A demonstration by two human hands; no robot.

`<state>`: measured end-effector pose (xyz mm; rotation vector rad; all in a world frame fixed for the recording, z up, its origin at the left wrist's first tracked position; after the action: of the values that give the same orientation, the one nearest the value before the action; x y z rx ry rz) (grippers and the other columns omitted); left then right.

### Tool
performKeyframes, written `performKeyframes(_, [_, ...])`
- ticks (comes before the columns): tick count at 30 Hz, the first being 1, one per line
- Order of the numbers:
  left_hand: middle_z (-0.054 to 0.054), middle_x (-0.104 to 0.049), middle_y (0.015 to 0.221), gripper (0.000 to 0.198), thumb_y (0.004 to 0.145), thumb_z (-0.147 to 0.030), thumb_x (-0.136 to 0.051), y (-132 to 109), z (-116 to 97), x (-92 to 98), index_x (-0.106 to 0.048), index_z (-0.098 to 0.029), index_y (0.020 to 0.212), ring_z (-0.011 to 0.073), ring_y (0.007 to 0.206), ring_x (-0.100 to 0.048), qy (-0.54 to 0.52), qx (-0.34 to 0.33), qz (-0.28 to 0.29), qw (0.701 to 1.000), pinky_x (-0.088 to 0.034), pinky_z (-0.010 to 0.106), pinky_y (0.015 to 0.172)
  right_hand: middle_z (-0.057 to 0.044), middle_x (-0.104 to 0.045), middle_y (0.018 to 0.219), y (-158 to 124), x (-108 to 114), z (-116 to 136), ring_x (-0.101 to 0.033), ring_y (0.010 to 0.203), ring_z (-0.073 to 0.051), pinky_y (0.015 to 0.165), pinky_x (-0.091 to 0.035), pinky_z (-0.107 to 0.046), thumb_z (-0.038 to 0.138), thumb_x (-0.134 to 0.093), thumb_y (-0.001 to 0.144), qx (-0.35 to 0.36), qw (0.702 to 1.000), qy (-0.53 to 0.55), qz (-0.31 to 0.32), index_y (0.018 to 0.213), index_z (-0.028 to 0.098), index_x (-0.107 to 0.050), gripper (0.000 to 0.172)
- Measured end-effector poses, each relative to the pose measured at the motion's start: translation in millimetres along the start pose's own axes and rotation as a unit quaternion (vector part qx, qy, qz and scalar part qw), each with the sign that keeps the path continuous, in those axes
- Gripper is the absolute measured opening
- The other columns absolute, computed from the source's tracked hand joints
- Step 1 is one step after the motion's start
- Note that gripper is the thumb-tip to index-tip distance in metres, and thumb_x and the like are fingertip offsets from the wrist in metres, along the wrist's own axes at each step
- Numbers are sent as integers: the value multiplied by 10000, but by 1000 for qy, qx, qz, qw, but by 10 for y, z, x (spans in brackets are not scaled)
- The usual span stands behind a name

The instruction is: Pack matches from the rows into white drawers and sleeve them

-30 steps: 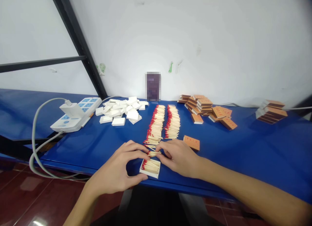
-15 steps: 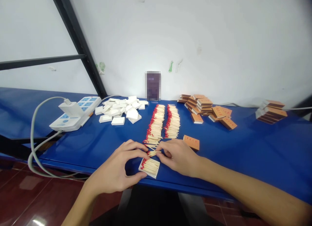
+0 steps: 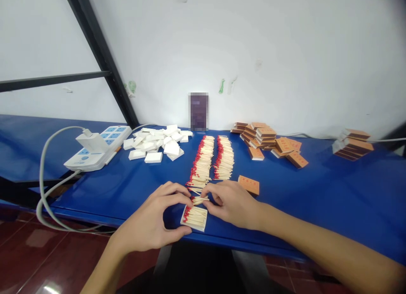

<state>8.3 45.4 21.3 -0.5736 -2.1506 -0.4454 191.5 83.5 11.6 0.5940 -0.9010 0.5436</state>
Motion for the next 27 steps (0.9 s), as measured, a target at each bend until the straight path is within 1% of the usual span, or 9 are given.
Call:
performKeyframes(6, [44, -595, 1261, 331, 784, -283, -777, -3, -4, -2, -649, -272, 1089, 263, 1217, -553, -4, 2, 4, 1000, -337, 488, 1170, 72, -477, 578, -4, -3, -9, -449, 551, -105, 587, -267, -240, 219, -641, 876, -8, 1000, -8, -13, 954, 202, -665, 83])
performKeyframes(9, [44, -596, 1266, 336, 781, -288, -778, -7, -9, 8, -646, -270, 1090, 269, 1220, -549, -6, 5, 3, 1000, -362, 484, 1151, 69, -484, 587, -3, -2, -7, -464, 558, -110, 583, -269, -241, 231, -640, 870, -20, 1000, -12, -9, 954, 199, -654, 92])
performKeyframes(13, [46, -604, 1260, 336, 781, -312, -779, -5, -14, 15, -637, -264, 1081, 272, 1218, -548, -8, 5, 6, 1000, -378, 478, 1137, 64, -478, 588, 4, 8, 7, -470, 574, -116, 600, -285, -247, 219, -623, 876, -19, 1000, -15, -1, 918, 191, -648, 57])
performKeyframes(18, [34, -636, 1196, 313, 782, -308, -776, 14, -33, 25, -628, -256, 1054, 250, 1148, -576, -9, 0, 0, 1000, -420, 429, 1094, 68, -469, 602, 28, 38, 3, -450, 562, -108, 592, -278, -244, 219, -630, 891, -49, 998, 1, 45, 923, 198, -640, 40])
performKeyframes(22, [31, -639, 1161, 336, 781, -299, -776, 15, -39, 24, -625, -259, 1078, 246, 1127, -575, -9, 3, -4, 1000, -447, 403, 1049, 65, -475, 627, 41, 66, 13, -460, 587, -109, 599, -281, -238, 210, -635, 892, -64, 995, 11, 73, 910, 199, -618, 27])
performKeyframes(24, [29, -631, 1165, 352, 776, -299, -779, 13, -38, 18, -625, -264, 1090, 246, 1124, -575, -8, 6, -4, 1000, -459, 394, 1030, 69, -471, 625, 41, 53, 8, -455, 579, -105, 595, -279, -236, 205, -634, 889, -61, 995, 13, 72, 905, 199, -612, 28])
performKeyframes(27, [28, -621, 1169, 353, 775, -303, -780, 12, -33, 10, -624, -267, 1091, 246, 1124, -572, -4, 10, -4, 1000, -465, 391, 1020, 79, -457, 592, 36, 14, -20, -444, 547, -98, 583, -270, -234, 201, -646, 865, -55, 998, 9, 43, 890, 193, -619, 38])
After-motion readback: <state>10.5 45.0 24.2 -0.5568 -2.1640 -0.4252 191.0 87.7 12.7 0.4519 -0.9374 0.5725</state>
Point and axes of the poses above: each hand's wrist, its own y-axis towards the middle knuckle, its own x-axis out of the back of the hand, z = x × y, the point moved 5 cm from there along y, towards the middle knuckle
